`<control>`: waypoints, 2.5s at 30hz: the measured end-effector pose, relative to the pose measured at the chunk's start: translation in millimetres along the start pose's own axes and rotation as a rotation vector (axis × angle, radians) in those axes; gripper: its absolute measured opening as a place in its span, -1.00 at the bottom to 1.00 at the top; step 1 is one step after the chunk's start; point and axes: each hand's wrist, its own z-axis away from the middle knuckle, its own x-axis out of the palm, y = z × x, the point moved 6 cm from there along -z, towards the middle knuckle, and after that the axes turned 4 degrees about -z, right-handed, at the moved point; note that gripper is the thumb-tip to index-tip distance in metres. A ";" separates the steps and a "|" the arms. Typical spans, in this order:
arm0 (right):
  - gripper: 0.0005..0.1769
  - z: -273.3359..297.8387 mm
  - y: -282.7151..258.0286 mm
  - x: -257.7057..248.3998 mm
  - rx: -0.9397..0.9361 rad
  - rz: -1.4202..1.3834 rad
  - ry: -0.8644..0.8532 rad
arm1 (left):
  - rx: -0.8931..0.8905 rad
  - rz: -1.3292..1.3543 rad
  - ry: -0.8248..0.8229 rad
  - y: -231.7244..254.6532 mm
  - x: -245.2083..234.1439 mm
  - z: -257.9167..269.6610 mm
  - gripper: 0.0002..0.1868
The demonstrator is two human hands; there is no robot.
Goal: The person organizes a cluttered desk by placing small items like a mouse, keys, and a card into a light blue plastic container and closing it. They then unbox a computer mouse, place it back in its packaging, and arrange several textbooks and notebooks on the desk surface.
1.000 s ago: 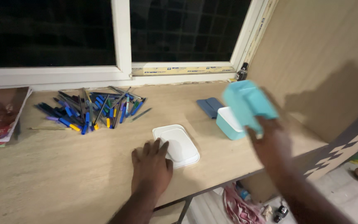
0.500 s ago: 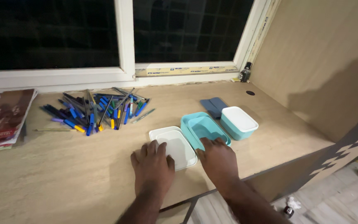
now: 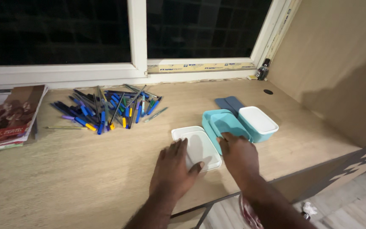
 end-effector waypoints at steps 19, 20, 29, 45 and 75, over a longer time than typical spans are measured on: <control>-0.81 46.9 -65.6 -82.5 -0.198 -0.287 0.258 | -0.034 0.428 -0.044 -19.5 5.0 10.5 -0.18; -0.82 53.7 -73.3 -80.1 -0.237 -0.303 0.245 | -0.092 0.547 -0.016 -26.3 5.5 12.3 -0.20; -0.78 104.3 -144.0 -17.7 -0.300 -0.276 0.064 | -0.312 0.932 0.234 -63.6 -39.5 72.3 -0.42; -0.60 147.4 -277.5 25.6 -0.577 -0.406 -0.154 | -0.384 0.714 0.466 -157.5 -121.8 142.5 -0.51; -0.39 91.8 -189.4 110.3 0.281 -1.513 -0.433 | -0.399 0.911 0.514 -162.3 -134.5 165.0 -0.49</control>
